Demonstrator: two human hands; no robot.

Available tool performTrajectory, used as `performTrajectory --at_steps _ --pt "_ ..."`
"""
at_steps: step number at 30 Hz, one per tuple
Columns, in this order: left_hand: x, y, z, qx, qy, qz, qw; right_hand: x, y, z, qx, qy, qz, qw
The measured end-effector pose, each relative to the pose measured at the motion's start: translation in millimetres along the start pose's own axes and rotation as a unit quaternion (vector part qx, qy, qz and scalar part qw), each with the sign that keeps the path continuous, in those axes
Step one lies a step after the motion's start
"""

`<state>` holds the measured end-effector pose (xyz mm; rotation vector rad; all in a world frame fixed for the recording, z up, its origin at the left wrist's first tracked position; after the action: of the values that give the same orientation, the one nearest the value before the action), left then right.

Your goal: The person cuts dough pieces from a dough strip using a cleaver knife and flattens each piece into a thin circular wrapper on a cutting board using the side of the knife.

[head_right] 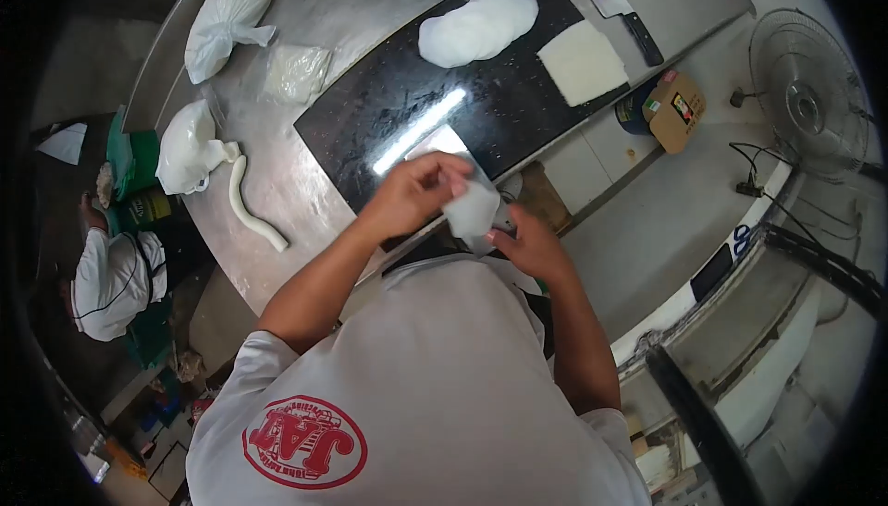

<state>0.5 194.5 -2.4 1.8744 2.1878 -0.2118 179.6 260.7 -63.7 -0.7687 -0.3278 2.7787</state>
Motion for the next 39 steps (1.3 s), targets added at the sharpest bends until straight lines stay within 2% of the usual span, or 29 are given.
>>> performTrajectory --at_steps 1,2,3,4,6,9,11,13,15,16,18,19,20,21,22,24,25,26,29,30,32,33,34,35,37,38,39 --pt "12 -8 -10 -0.056 0.008 -0.043 0.997 -2 -14 7 0.006 -0.017 -0.007 1.0" --pt "24 -25 -25 -0.072 0.023 -0.084 0.994 -8 -36 6 0.02 0.013 -0.025 0.999" --pt "40 -47 -30 -0.092 0.075 -0.162 0.98 -11 -53 5 0.032 0.041 -0.044 0.998" --pt "56 -72 -23 -0.123 0.08 -0.207 0.967 -11 -63 -2 0.031 0.037 -0.04 0.998" --pt "86 -114 -11 -0.243 0.078 -0.279 0.926 -15 -93 -12 0.003 -0.03 -0.088 0.996" --pt "98 -151 19 -0.185 0.05 -0.343 0.919 -22 -124 1 0.044 -0.076 -0.125 0.988" --pt "82 -162 20 0.014 0.034 -0.409 0.912 -29 -145 10 0.062 -0.072 -0.143 0.985" --pt "59 -142 21 0.092 0.036 -0.374 0.922 -23 -152 16 0.085 -0.069 -0.153 0.982" --pt "18 -116 26 0.154 0.016 -0.355 0.922 -12 -167 15 0.301 -0.127 -0.246 0.913" --pt "-6 -107 31 0.199 -0.014 -0.347 0.916 10 -162 13 0.305 -0.132 -0.224 0.916" --pt "-66 -95 35 0.261 -0.047 -0.372 0.89 50 -153 -29 0.412 -0.054 -0.244 0.876" --pt "-98 -97 49 0.273 -0.061 -0.396 0.874 59 -146 -33 0.413 -0.053 -0.224 0.881" --pt "-130 -100 65 0.273 -0.067 -0.411 0.867 63 -136 -52 0.441 0.018 -0.222 0.87" --pt "-174 -110 85 0.25 -0.102 -0.484 0.832 62 -122 -65 0.462 0.09 -0.222 0.854" --pt "-213 -119 94 0.225 -0.132 -0.551 0.793 63 -114 -59 0.457 0.085 -0.212 0.86" --pt "-279 -122 77 0.368 -0.14 -0.659 0.64 46 -95 -54 0.483 0.079 -0.215 0.845" --pt "-301 -126 81 0.394 -0.147 -0.691 0.588 37 -83 -49 0.475 0.077 -0.217 0.849" --pt "-312 -134 93 0.384 -0.148 -0.695 0.59 31 -65 -39 0.433 0.076 -0.188 0.878" --pt "-330 -164 131 0.319 -0.186 -0.645 0.669 15 12 -1 0.295 0.129 -0.119 0.939" --pt "-333 -166 131 0.355 -0.133 -0.649 0.66 13 43 15 0.246 0.136 -0.085 0.956" --pt "-340 -173 133 0.323 -0.097 -0.643 0.688 21 106 76 0.037 0.073 0.02 0.996" --pt "-348 -171 136 0.318 -0.099 -0.645 0.688 29 133 112 -0.151 -0.041 0.032 0.987" --pt "-354 -171 136 0.305 -0.08 -0.64 0.7 31 169 147 -0.328 -0.158 0.042 0.93" --pt "-360 -175 132 0.298 -0.056 -0.637 0.708 34 192 164 -0.326 -0.166 0.04 0.93" --pt "-363 -178 137 0.305 -0.049 -0.606 0.733 33 263 211 -0.499 -0.274 0.106 0.816" --pt "-362 -180 140 0.315 -0.056 -0.584 0.746 40 282 224 -0.495 -0.289 0.1 0.813" --pt "-363 -181 138 0.316 -0.057 -0.581 0.748 50 304 221 -0.526 -0.252 0.144 0.799"
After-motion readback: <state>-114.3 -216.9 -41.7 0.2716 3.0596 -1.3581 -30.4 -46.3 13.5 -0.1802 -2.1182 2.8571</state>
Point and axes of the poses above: each hand's wrist, its own x-axis towards the middle knuckle, its own y-axis out of the palm, z = x × y, the point moved 10 cm from there along x, towards the middle knuckle, and after that the axes turned 7 degrees about z, right-handed, at the moved point
